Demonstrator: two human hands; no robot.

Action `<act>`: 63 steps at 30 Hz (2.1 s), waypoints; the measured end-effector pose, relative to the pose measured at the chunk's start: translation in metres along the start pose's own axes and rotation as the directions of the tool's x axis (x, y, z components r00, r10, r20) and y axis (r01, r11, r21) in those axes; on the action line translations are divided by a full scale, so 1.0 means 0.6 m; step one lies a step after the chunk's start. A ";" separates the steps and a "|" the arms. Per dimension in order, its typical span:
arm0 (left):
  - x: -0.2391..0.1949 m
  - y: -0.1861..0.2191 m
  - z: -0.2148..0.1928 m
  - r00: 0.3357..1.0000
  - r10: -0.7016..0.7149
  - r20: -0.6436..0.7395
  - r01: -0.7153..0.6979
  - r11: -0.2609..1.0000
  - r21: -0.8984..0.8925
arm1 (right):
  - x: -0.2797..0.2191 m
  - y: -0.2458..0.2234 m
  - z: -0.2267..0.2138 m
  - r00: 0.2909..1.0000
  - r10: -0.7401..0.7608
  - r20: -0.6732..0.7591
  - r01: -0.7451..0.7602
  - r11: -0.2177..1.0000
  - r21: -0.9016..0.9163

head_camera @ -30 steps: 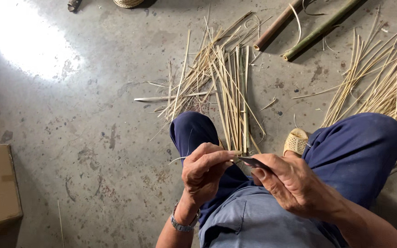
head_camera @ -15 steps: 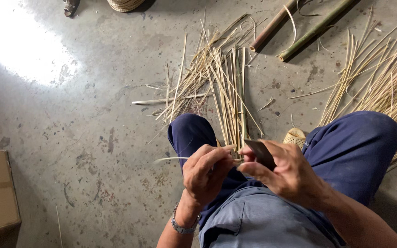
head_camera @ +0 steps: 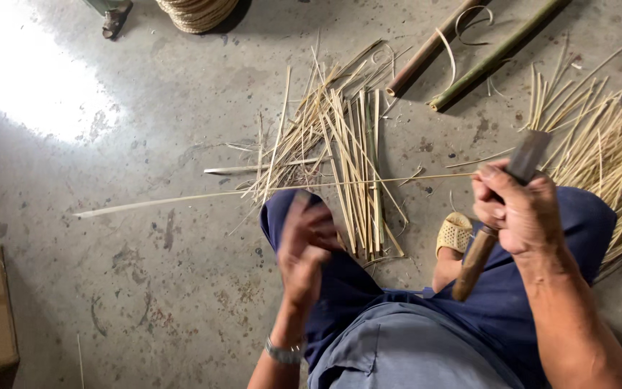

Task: The person sits on a low stool and uses a knife to split long bamboo stalks into thin strips. They repeatedly pick up stalks, split them lengthwise, and place the finished strips into a pile on the floor.

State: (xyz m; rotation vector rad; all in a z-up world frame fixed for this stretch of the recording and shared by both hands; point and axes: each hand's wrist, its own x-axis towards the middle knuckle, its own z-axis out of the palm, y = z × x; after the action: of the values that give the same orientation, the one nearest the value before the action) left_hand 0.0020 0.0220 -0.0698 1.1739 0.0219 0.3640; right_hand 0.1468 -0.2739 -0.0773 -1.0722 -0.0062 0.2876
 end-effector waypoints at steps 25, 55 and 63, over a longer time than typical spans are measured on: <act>0.114 -0.019 -0.272 0.816 0.156 -0.557 -0.345 0.904 -0.253 | 0.067 0.040 -0.242 0.974 0.166 -0.154 -0.160 0.986 0.050; 0.039 0.063 -0.050 0.950 0.192 0.245 -0.306 0.430 0.850 | 0.003 -0.045 -0.102 0.998 -0.055 -0.008 0.055 0.998 0.021; 0.001 -0.014 0.038 0.990 -0.132 -0.038 0.131 0.817 0.562 | -0.045 0.099 0.098 0.941 -0.100 0.322 0.257 0.831 -0.494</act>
State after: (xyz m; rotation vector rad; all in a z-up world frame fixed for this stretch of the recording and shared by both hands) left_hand 0.0094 -0.0010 -0.0686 1.7538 0.2224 0.2350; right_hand 0.0989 -0.2029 -0.0968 -1.5640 -0.4714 0.2717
